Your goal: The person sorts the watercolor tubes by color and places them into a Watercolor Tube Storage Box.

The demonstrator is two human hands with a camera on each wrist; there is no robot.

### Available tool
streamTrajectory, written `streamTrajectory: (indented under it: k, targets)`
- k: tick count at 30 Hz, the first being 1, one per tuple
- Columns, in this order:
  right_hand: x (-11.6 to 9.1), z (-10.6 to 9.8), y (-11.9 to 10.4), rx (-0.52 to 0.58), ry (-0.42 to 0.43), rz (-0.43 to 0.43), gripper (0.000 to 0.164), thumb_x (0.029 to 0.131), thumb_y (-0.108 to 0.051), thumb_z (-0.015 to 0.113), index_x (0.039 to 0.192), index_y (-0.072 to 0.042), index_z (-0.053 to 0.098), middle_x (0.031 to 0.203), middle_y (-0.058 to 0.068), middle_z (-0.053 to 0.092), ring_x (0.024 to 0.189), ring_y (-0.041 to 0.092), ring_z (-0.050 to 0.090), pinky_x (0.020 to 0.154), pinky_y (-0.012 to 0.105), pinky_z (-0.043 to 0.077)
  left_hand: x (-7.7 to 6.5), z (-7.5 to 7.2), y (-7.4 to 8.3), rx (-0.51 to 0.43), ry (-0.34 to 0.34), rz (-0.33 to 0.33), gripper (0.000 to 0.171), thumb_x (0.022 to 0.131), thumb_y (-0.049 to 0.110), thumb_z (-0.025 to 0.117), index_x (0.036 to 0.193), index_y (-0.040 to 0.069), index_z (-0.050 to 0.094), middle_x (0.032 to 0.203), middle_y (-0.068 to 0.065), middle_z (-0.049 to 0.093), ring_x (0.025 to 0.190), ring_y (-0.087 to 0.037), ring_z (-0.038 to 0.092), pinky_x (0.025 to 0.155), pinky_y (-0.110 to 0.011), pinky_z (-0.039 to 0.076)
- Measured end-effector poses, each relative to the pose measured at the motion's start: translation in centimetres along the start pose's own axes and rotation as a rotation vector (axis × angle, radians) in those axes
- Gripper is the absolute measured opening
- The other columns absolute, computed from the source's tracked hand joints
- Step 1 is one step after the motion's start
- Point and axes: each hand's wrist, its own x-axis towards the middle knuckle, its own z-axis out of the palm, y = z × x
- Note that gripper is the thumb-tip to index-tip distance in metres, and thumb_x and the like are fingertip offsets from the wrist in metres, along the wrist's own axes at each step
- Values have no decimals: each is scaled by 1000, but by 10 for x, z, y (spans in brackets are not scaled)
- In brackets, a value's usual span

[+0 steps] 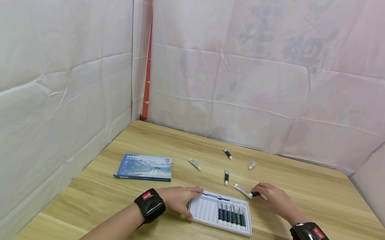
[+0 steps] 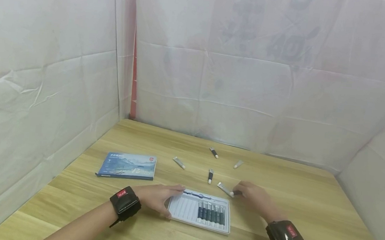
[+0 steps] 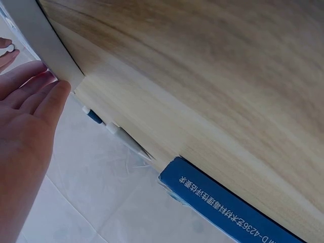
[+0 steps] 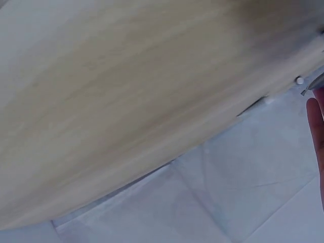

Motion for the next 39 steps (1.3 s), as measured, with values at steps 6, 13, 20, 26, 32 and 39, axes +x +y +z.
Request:
streamTrajectory:
  k: [6,13,20,26,32,39]
  targets:
    - [15,-1,-21,1,29,-56,27,65,1,78,88,-8,69,87,-1,62,76,13,60,61,30,52,0,0,0,5,6,-1,87,76,37,74,143,5,30,148,-4,24,133,-14,22,104,-23,22]
    - [31,8,-43,0,49,-172,26,66,1,76,88,-9,69,89,-1,62,79,13,61,65,28,52,-2,-2,1,1,3,-2,86,76,36,74,143,4,31,148,-4,25,133,-14,22,104,-23,22]
    - [43,17,-63,7,53,-259,28,65,-2,77,90,-11,69,90,-3,62,80,11,60,67,24,51,-2,-3,3,1,5,-6,85,76,36,74,142,4,32,148,-5,25,133,-14,23,103,-24,24]
    - [48,24,-77,49,15,-290,27,68,-4,77,92,-14,69,93,-4,62,85,10,60,71,23,50,-1,-2,3,-22,-3,-19,84,76,35,74,142,4,33,148,-4,24,133,-13,22,103,-23,24]
    - [51,27,-85,56,-8,-323,26,69,-4,77,92,-13,69,95,-2,62,88,11,60,74,24,50,1,-1,1,-37,-5,-19,84,76,35,75,142,3,33,149,-3,24,133,-13,22,103,-23,24]
    - [52,28,-90,69,-32,-340,24,73,-8,75,94,-17,69,98,-4,63,90,11,60,75,26,50,1,-1,1,-32,0,-13,84,76,36,74,142,3,33,148,-4,24,133,-13,22,103,-23,24]
